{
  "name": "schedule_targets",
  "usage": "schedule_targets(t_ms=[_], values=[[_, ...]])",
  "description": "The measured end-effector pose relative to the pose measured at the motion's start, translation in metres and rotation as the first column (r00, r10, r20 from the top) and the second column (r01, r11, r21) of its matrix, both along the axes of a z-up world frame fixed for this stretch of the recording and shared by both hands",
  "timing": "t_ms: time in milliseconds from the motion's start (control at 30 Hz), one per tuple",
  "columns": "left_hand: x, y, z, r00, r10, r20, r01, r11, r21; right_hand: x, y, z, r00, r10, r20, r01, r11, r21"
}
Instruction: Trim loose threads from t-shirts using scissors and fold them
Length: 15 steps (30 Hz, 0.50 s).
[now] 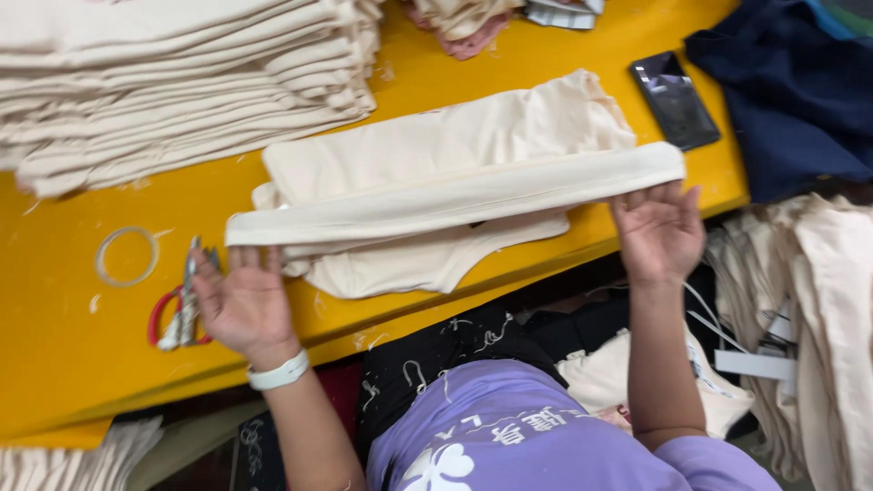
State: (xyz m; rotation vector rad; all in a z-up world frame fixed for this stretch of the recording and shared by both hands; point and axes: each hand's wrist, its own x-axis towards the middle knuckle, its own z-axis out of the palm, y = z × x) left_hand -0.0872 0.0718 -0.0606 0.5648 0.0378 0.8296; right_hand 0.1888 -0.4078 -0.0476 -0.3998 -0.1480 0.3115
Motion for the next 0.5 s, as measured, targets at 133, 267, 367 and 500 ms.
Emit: schedule_targets(t_ms=[133, 267, 367, 500], values=[[0.004, -0.024, 0.013, 0.997, 0.032, 0.073, -0.017, 0.979, -0.204, 0.025, -0.022, -0.013, 0.994, -0.016, -0.104, 0.022, 0.998, 0.055], [0.009, -0.043, 0.018, 0.984, 0.010, 0.177, 0.032, 0.972, -0.235, 0.053, -0.034, -0.017, 0.996, -0.046, -0.077, 0.041, 0.997, -0.059], [0.011, -0.056, 0.026, 0.978, -0.025, 0.209, 0.068, 0.977, -0.202, 0.082, -0.040, -0.025, 0.987, -0.096, -0.132, 0.088, 0.994, -0.066], [0.015, -0.072, 0.040, 0.971, -0.048, 0.233, 0.092, 0.979, -0.183, 0.135, -0.059, -0.057, 0.993, -0.108, -0.047, 0.091, 0.958, -0.272]])
